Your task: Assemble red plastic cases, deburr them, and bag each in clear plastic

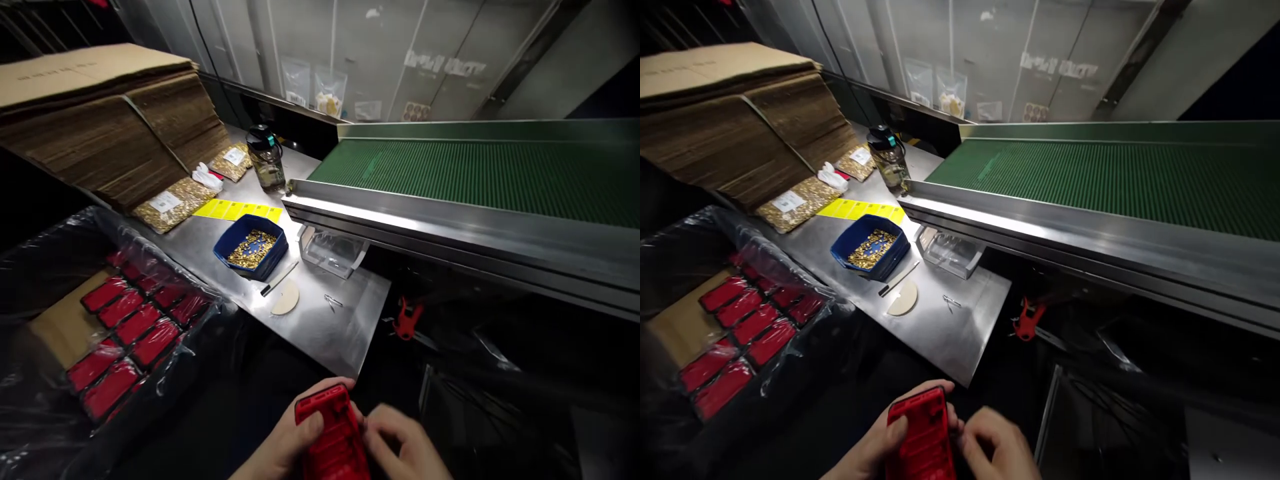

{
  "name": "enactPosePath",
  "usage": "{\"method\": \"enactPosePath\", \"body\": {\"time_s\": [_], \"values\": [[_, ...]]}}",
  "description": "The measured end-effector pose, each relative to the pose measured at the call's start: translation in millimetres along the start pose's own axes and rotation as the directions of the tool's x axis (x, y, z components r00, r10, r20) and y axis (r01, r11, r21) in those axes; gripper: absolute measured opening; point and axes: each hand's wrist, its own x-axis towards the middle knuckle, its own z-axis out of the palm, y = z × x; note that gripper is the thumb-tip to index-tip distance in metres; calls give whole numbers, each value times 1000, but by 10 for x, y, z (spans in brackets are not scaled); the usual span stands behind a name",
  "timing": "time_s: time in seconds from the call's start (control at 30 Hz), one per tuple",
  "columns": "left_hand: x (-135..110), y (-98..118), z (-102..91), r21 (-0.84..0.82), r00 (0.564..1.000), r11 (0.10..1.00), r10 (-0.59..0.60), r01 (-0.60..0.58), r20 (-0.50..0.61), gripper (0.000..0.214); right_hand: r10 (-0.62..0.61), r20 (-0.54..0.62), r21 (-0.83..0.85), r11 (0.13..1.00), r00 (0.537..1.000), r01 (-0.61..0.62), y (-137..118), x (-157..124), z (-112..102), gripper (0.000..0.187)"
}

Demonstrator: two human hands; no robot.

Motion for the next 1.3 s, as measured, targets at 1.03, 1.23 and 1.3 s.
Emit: {"method": "enactPosePath", "body": {"time_s": [1.03, 1.23, 1.3], "values": [[191, 18, 95, 121, 895, 906, -420, 405, 149, 84, -205, -198, 406, 873, 959, 270, -164, 198, 33, 42], [200, -7, 22, 86, 911, 926, -376, 367, 169, 68, -102, -367, 347, 907, 925, 238, -162, 244, 121, 49], [207, 0, 11, 83, 911, 927, -376, 367, 170, 66, -64, -397, 352, 911, 916, 216, -175, 258, 142, 50]]}}
